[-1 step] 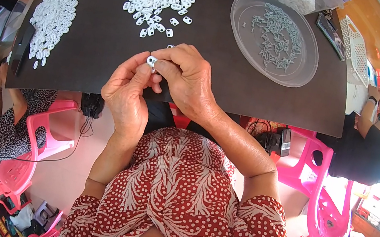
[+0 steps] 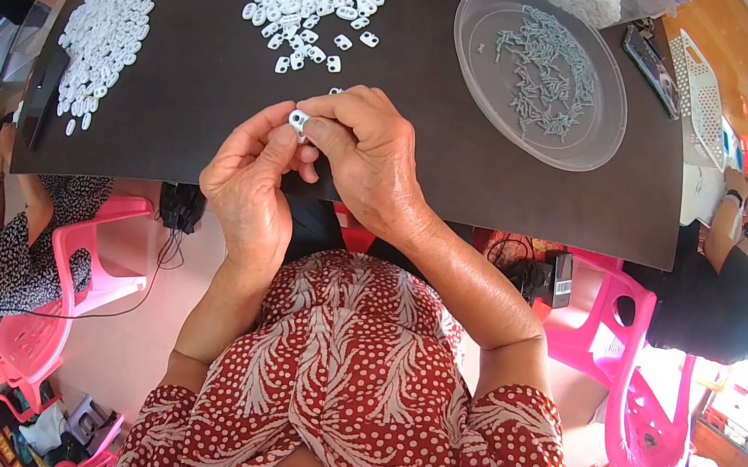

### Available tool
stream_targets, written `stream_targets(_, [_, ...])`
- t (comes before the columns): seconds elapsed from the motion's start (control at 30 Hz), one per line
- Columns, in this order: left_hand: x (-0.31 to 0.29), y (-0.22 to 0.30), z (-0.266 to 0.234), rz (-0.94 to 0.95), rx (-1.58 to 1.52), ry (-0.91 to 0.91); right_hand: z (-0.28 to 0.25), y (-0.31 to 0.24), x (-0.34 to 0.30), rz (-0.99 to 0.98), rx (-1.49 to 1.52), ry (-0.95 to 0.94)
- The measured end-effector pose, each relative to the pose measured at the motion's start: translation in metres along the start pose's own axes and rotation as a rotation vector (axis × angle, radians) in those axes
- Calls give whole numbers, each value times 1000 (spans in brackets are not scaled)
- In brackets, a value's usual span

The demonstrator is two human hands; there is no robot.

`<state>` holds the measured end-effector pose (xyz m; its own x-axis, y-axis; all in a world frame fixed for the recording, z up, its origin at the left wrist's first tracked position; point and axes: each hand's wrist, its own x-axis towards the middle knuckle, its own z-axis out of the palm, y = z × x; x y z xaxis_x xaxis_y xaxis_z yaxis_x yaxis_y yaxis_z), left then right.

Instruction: Manually inserting small metal pins or pieces into white plastic components.

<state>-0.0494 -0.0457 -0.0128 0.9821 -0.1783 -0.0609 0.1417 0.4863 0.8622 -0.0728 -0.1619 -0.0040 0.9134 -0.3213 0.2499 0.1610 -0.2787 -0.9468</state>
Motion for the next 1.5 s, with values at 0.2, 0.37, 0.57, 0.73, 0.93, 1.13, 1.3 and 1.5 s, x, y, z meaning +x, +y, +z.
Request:
stream_targets(0.2, [3, 4, -1, -6, -40, -11, -2, -7, -2, -58, -90, -56])
stream_targets(0.37, [5, 9, 5, -110, -125, 30, -6, -5, 2, -209, -208, -58])
stream_targets(0.57, [4, 11, 4, -89, -99, -19, -8, -1, 5, -444, -407, 10])
stream_targets(0.73, [4, 6, 0, -2, -37, -120, -8, -1, 3, -437, -322, 43])
stream_targets(0.93, [3, 8, 0, 54, -10, -144, -6, -5, -2, -306, -192, 61])
stream_targets(1.13, [2, 11, -2, 71, 10, -190, -6, -4, -2, -404, -193, 45])
stream_targets(1.3, [0, 4, -7, 150, 5, -212, -4, -3, -4, -446, -199, 40])
stream_targets(1.5, [-1, 3, -6, 239, -18, -193, 0, -4, -7, -481, -200, 51])
